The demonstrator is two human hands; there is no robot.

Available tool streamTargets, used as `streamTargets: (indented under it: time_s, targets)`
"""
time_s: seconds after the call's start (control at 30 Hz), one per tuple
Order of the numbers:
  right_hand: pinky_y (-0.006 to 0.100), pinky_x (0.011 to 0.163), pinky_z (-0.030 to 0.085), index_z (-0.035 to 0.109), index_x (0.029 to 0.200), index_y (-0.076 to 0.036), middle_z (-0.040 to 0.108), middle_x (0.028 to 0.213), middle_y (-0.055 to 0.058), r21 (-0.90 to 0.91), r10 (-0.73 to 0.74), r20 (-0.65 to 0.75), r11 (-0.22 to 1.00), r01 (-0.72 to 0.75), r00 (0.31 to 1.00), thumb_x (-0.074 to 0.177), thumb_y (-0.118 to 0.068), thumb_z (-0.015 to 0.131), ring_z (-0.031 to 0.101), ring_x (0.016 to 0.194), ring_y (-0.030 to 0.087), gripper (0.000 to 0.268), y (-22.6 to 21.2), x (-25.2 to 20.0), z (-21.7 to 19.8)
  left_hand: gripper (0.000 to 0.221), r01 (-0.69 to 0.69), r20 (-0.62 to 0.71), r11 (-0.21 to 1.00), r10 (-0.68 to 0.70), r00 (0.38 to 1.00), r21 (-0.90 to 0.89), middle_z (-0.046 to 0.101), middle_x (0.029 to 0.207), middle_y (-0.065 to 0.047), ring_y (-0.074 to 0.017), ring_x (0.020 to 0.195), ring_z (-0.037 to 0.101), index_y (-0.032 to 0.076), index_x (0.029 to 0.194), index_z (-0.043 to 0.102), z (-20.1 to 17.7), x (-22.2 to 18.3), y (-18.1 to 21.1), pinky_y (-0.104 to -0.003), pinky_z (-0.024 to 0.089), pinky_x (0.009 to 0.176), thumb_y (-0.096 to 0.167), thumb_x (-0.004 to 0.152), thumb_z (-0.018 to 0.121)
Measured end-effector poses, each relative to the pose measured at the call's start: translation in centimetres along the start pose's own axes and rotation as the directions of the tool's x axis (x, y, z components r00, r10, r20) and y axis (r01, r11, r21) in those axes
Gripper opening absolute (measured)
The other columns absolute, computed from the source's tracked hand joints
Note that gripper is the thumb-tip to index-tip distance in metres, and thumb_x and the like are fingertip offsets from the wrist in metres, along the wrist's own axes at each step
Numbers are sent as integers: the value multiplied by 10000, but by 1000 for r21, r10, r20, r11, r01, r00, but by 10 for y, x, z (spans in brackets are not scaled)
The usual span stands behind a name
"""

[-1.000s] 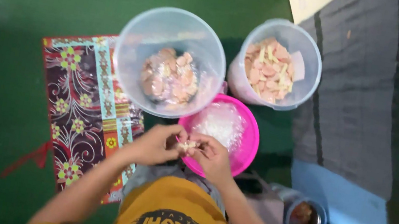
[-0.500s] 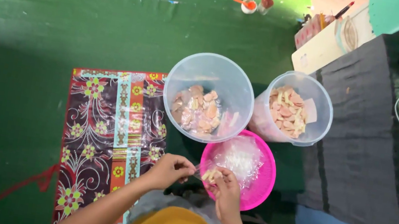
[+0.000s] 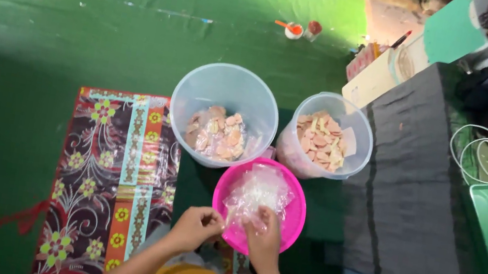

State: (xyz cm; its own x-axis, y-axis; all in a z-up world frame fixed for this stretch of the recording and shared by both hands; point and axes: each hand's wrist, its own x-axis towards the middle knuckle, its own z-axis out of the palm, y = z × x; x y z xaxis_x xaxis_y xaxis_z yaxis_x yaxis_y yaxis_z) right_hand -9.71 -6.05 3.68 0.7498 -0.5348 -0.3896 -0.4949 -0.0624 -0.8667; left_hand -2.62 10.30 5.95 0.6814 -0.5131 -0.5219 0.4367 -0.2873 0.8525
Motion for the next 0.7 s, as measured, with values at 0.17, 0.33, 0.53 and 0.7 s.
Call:
streamTargets:
  time_s: [0.17,0.33,0.53,0.7]
  targets:
    - [238,574,385,601,731,-95,525,641,-9,148,-134,110,982,117,985,815,-160,649,477,616,93,117,21,-17,9,135,-191,114,955,169,979,226,555,570,35,-71,560,480,146,610,603,2,26,-42,-240,370,564,113,741,607]
    - [230,512,505,650,798,-67,682,729,60,215,68,72,973,-82,995,787,-128,667,639,674,112,65,19,-30,26,156,-321,297,927,256,920,196,503,558,77,-28,562,430,158,611,575,-7,44,-49,-215,347,530,135,734,667]
    - [234,483,416,585,664,-68,603,542,79,43,89,113,995,-94,990,764,-39,561,548,485,129,107,6,-31,24,193,-251,358,952,175,917,177,496,589,27,-75,582,446,161,655,469,-12,20,-28,-248,354,567,158,775,620]
    - [347,524,374,535,636,-135,590,610,19,-384,-286,276,842,378,918,806,-213,537,534,573,169,187,-2,-17,17,140,-287,72,873,282,957,394,507,623,-26,-154,589,443,140,670,424,4,23,-44,-314,350,573,149,778,514]
